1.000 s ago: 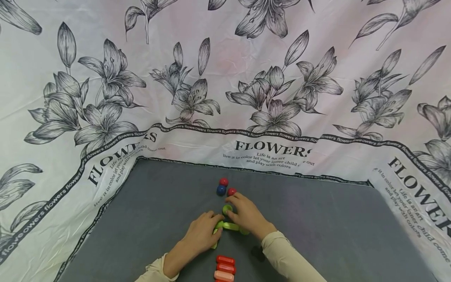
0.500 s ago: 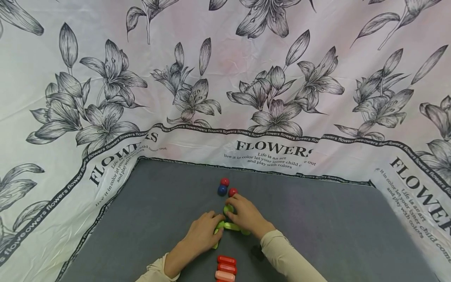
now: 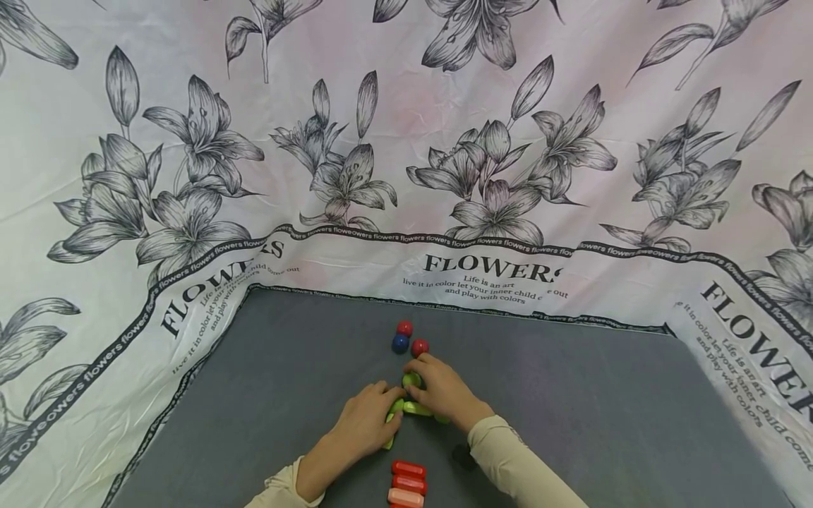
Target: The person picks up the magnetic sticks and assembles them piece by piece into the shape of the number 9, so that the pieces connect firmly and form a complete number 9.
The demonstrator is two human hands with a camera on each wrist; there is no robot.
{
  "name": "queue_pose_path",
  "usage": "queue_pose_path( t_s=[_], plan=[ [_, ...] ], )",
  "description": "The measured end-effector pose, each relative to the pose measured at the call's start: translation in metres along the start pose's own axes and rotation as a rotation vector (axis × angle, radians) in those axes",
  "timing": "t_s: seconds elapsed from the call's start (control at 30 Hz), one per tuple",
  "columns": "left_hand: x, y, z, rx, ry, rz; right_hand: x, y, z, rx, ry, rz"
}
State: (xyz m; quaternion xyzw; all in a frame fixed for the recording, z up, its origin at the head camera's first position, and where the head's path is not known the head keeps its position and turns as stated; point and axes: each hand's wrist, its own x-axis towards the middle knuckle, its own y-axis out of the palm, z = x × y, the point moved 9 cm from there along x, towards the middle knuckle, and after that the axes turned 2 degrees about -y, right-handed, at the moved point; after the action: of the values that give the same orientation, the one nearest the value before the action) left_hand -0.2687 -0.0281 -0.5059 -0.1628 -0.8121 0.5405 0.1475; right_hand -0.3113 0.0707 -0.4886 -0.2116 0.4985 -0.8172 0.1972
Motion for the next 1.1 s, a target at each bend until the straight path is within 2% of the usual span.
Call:
queue_pose_path(
  t_s=[0.2, 0.47, 0.6, 0.8, 1.1],
  plan=[
    [-0.002, -0.002, -0.001, 0.002, -0.003, 0.000, 0.001, 0.002, -0.003, -0.006, 0.018, 0.006],
    [-0.011, -0.007, -0.004, 0.071, -0.080, 0.038, 0.000, 0.002, 0.000, 0.000, 0.007, -0.002],
    [-0.013, -0.011, -0.007, 0.073, -0.123, 0.063, 0.000, 0.003, -0.001, 0.017, 0.021, 0.009],
    [-0.014, -0.006, -0.007, 0.062, -0.158, 0.124, -0.001, 0.008, -0.004, 0.016, 0.020, 0.019],
    [-0.013, 0.000, -0.002, 0.030, -0.187, 0.150, -0.001, 0.009, -0.007, 0.031, 0.027, 0.002]
  ],
)
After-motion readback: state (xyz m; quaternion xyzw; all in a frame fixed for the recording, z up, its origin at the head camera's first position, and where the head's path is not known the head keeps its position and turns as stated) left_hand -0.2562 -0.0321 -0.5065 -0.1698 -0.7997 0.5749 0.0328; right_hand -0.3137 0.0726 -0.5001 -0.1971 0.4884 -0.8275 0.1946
